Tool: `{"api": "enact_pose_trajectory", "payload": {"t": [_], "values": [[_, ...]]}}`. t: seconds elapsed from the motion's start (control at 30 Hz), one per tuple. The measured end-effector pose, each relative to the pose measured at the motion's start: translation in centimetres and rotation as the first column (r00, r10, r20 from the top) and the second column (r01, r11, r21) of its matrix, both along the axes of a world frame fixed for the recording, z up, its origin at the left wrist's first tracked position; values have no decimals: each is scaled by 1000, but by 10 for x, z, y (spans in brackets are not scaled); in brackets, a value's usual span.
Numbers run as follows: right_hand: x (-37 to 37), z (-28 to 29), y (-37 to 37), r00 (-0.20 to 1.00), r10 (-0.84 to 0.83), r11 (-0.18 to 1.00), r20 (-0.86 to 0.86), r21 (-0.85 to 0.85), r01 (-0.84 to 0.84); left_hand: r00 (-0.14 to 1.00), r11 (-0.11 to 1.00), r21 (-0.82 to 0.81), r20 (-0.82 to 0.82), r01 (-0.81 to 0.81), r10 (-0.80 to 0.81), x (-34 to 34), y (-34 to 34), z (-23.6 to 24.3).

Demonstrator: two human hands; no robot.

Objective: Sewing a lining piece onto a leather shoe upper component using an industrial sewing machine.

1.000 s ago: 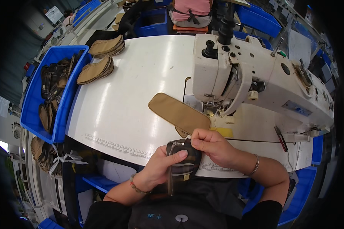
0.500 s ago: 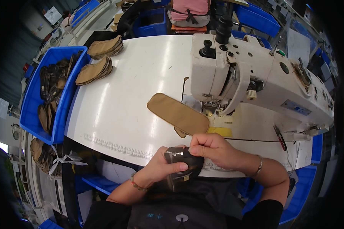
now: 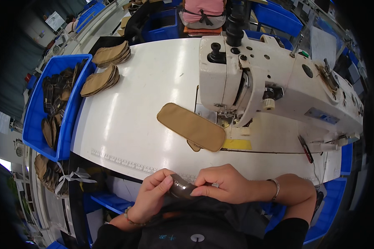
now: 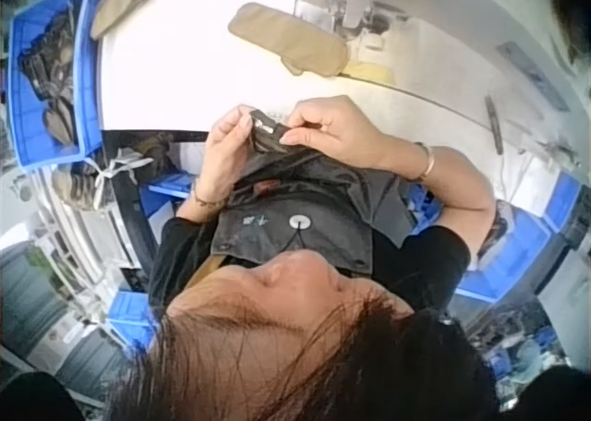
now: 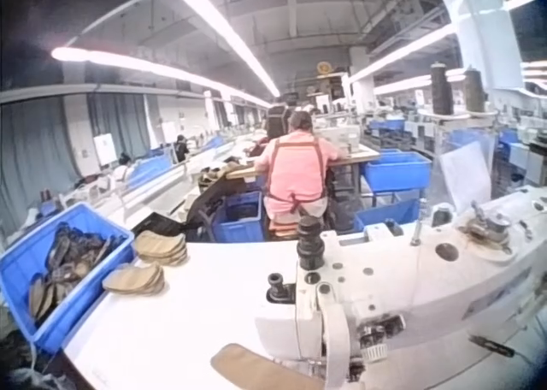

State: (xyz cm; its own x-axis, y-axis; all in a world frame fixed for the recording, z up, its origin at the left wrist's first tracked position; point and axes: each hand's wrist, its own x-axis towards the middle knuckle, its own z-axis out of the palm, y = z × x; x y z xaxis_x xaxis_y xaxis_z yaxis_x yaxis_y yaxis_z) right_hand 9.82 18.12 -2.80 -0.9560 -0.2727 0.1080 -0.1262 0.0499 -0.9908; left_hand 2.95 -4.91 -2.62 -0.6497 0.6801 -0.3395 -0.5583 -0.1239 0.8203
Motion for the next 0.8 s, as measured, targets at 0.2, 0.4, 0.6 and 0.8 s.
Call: {"api": "enact_pose_trajectory", "payload": {"t": [0.2,0.4,0.6,0.8], "values": [[0,-4,1,1000,18,1000,-5,-2,-18,991,996,31,104,81,-84,-2,-3,-7],[2,-1,-2,1000,-2,998,4,65,2,987,1000,-3,160,20,-19,8,-9,-15],[3,6,5,889,-5,706,-459,627,328,817,944,-141,-549,-297,175,-4,1,19],[-17,-33,22,815,19,293,-579,783,549,352,840,-543,-789,-17,-503,-82,40,82]]}}
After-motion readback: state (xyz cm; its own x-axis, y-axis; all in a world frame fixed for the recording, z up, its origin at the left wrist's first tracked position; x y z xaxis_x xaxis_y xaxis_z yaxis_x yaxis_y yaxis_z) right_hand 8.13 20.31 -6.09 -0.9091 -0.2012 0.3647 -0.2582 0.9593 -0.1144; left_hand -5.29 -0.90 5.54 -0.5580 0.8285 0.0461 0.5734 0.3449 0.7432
